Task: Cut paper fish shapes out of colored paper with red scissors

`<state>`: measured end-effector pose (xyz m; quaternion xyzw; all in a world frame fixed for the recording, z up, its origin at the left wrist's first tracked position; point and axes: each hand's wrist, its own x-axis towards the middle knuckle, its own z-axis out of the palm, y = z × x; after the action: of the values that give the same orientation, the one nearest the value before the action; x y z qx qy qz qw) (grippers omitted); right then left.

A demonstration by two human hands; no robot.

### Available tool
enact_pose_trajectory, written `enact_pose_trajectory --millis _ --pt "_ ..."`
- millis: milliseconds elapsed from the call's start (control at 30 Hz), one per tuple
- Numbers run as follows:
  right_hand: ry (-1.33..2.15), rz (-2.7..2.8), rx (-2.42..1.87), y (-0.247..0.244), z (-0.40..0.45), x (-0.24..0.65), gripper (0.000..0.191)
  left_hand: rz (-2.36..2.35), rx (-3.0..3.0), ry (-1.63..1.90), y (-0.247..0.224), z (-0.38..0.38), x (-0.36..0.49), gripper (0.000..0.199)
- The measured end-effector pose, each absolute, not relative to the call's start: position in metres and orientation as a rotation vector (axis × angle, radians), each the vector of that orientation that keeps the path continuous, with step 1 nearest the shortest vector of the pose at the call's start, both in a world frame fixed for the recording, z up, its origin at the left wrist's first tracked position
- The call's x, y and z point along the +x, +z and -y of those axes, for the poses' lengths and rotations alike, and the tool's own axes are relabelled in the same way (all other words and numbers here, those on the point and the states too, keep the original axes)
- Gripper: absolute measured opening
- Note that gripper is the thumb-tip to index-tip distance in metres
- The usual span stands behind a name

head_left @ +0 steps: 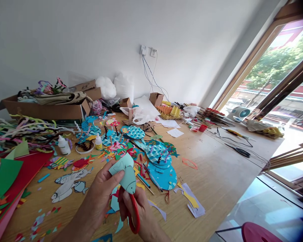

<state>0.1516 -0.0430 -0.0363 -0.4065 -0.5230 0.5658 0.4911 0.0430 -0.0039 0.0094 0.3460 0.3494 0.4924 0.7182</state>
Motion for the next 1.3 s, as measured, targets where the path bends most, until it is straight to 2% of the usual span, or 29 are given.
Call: enact_pose_trajectory --millis 400,567,733,967,1133,1300 --pt "1.406 1.213 -0.984 -0.040 0.043 0.151 0.058 -0.958 0.852 1.090 -0.001 0.002 0.039 0.046" --pt "1.412 1.253 -0.986 -0.041 0.045 0.153 0.056 -0.998 1.007 1.114 -0.004 -0.002 0.038 0.039" --pt "1.421 1.261 -0.978 -0.048 0.045 0.156 0.056 -1.065 1.016 1.086 -0.004 -0.002 0.035 0.042" --pt "1.431 1.242 -0.930 -0.057 0.045 0.156 0.050 -0.957 0.992 1.028 0.006 0.003 0.034 0.024" --pt "1.399 1.255 -0.902 -0.058 0.046 0.156 0.049 -0.948 0.915 1.009 0.007 0.003 0.035 0.029" --pt "1.347 1.288 -0.943 -0.052 0.046 0.156 0.055 -0.921 0.902 0.993 0.006 0.002 0.037 0.029"
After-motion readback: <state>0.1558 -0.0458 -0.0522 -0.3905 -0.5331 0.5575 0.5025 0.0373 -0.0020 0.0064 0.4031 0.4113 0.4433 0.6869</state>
